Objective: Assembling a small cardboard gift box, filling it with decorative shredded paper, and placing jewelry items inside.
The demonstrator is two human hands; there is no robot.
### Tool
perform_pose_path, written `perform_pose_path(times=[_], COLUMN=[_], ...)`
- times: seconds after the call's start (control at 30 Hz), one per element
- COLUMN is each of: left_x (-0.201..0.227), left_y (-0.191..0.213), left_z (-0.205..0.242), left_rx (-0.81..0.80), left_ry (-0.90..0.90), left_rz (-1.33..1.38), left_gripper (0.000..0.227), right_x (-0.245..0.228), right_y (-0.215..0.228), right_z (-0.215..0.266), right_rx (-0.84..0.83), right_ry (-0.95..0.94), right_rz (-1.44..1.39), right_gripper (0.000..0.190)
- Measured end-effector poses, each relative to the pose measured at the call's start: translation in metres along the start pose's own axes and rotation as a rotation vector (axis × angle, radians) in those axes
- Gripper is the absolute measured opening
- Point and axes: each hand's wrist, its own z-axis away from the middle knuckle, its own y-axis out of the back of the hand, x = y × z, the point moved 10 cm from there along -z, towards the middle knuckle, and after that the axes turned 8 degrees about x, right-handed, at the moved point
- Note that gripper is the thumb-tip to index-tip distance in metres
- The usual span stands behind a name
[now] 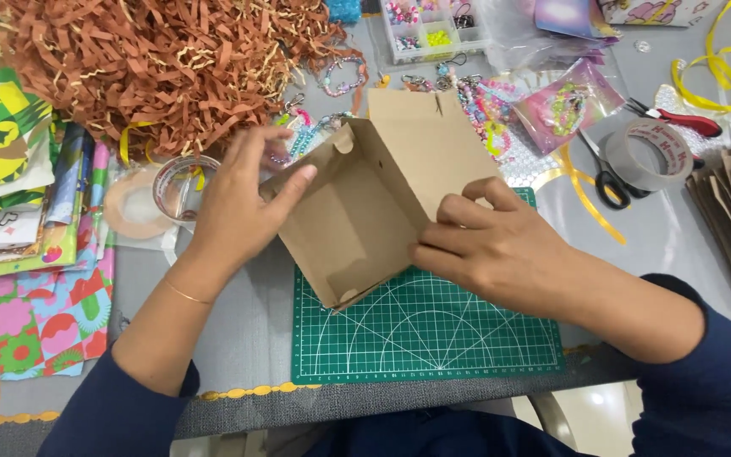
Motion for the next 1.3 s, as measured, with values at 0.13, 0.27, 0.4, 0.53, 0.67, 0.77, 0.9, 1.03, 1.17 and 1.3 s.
perform_pose_path(times=[0.13, 0.27, 0.4, 0.53, 0.67, 0.77, 0.9, 1.03, 1.17, 1.3], left_x=[-0.010, 0.009, 0.037, 0.066, 0.069, 0.069, 0.080, 0.092, 0.107, 0.114], left_y=[-0.016, -0.034, -0.055, -0.039, -0.008, -0.022, -0.030, -0.022, -0.021, -0.032], left_z=[0.006, 0.026, 0.070, 0.059, 0.027, 0.033, 0.038, 0.043, 0.049, 0.058], left_rx=[-0.258, -0.649, -1.165, -1.003, -0.392, -0.257, -0.180, -0.126, -0.089, -0.109], left_ry=[0.178, 0.228, 0.174, 0.020, -0.429, -0.620, -0.691, -0.753, -0.775, -0.784], left_rz=[-0.029, 0.043, 0.150, 0.390, -0.011, -0.146, -0.158, -0.118, -0.100, -0.091], left_gripper=[0.014, 0.022, 0.046, 0.026, 0.040, 0.048, 0.029, 0.015, 0.020, 0.015], right_x=[0.008, 0.035, 0.074, 0.121, 0.098, 0.030, -0.010, 0.007, 0.027, 0.011], right_y=[0.002, 0.006, -0.011, -0.011, 0.014, 0.003, -0.014, -0.011, -0.016, -0.028], right_z=[0.018, 0.034, 0.044, 0.066, 0.068, 0.044, 0.035, 0.050, 0.064, 0.046], right_rx=[-0.035, 0.053, 0.089, 0.076, 0.094, 0.048, 0.055, 0.030, -0.083, 0.018], right_ry=[0.039, 0.061, 0.025, -0.365, -0.617, -0.561, -0.439, -0.521, -0.681, -0.547], right_rz=[0.095, 0.321, 0.358, -0.121, -0.275, -0.334, -0.259, -0.238, -0.240, -0.334], right_gripper=[0.013, 0.020, 0.013, 0.059, 0.026, 0.040, 0.033, 0.006, 0.009, 0.032])
